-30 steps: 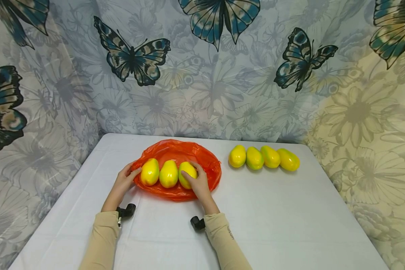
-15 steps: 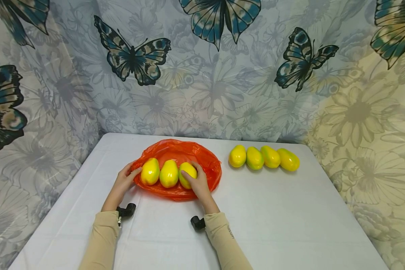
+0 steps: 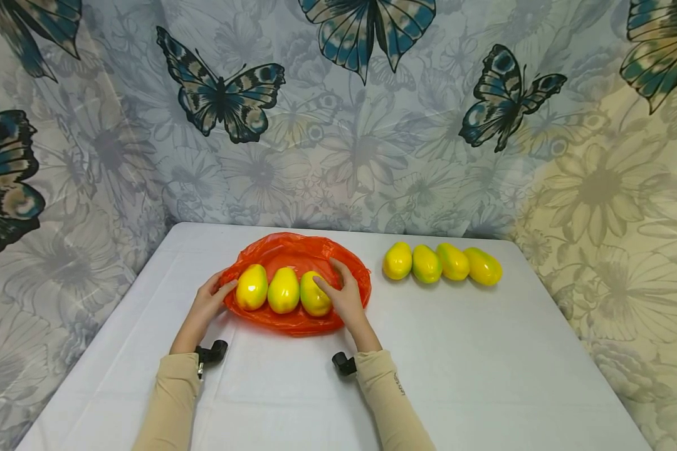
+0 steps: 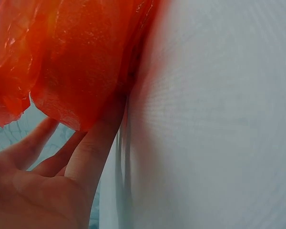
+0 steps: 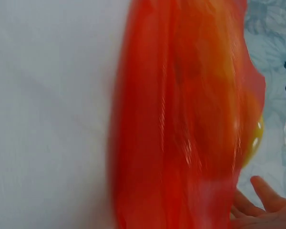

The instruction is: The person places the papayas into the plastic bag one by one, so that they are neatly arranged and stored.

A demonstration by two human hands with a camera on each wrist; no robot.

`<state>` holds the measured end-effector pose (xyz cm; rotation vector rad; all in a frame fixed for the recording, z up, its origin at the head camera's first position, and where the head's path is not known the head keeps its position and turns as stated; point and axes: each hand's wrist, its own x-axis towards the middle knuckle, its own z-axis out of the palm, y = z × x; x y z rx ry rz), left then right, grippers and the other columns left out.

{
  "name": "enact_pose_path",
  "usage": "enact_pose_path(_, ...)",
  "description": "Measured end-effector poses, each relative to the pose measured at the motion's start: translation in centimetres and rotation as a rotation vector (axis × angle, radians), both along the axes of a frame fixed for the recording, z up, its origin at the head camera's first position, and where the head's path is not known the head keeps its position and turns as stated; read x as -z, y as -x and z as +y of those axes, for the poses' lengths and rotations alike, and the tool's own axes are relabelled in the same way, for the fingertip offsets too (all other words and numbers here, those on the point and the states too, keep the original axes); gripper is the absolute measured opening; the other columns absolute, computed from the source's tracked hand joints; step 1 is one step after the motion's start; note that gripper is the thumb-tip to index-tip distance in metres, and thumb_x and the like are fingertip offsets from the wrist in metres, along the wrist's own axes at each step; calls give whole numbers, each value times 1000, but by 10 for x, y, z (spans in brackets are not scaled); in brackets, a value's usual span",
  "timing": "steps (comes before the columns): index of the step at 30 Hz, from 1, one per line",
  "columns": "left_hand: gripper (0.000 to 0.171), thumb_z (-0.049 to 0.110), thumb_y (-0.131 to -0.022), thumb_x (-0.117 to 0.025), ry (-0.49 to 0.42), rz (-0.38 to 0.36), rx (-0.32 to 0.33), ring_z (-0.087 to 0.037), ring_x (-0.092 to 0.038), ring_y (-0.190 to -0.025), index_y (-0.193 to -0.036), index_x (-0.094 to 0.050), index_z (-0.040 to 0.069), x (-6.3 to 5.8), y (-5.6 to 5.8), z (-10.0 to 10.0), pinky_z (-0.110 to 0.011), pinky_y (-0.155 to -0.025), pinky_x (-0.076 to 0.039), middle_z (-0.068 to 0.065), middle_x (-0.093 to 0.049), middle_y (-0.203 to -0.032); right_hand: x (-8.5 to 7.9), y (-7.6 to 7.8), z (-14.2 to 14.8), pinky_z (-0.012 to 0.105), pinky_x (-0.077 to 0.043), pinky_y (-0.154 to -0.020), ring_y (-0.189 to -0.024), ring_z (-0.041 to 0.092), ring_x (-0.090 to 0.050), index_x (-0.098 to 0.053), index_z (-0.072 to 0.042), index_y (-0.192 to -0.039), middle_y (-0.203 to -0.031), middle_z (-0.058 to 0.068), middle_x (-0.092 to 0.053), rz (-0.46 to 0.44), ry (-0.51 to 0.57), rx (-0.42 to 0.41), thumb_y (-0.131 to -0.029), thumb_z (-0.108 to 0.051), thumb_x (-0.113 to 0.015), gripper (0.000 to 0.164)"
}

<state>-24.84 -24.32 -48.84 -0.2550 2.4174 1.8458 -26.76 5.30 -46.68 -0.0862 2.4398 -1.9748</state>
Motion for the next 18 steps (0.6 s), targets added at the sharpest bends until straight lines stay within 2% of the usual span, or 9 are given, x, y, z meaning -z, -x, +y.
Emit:
enact_pose_path(6, 69, 46, -99, -50, -9, -1, -2, -32, -40, -137, -155, -25, 13, 0, -1, -1, -41, -107, -44, -16, -30, -159, -4, 7, 13, 46, -26, -120, -146, 28, -32, -44, -15, -146, -153, 8, -42, 23, 12, 10, -89, -32, -72, 66)
enact_pose_path(11, 69, 45, -100, -50, -5, 3, 0, -32, -41, -136, -155, -25, 13, -1, -1, -1, -39, -106, -45, -17, -30, -159, -5, 12, 24, 45, -23, -121, -145, 30, -33, -43, -9, -146, -152, 14, -42, 75, 54, -4, -89, -29, -72, 67)
enact_pose_path(18, 69, 46, -100, -50, -4, 4, -1, -32, -41, -136, -155, -25, 13, -1, -2, 0, -42, -107, -44, -17, -31, -158, -8, 18, 36, 47, -28, -119, -144, 27, -34, -41, -18, -147, -153, 9, -42, 61, 16, 39, -90, -32, -69, 65)
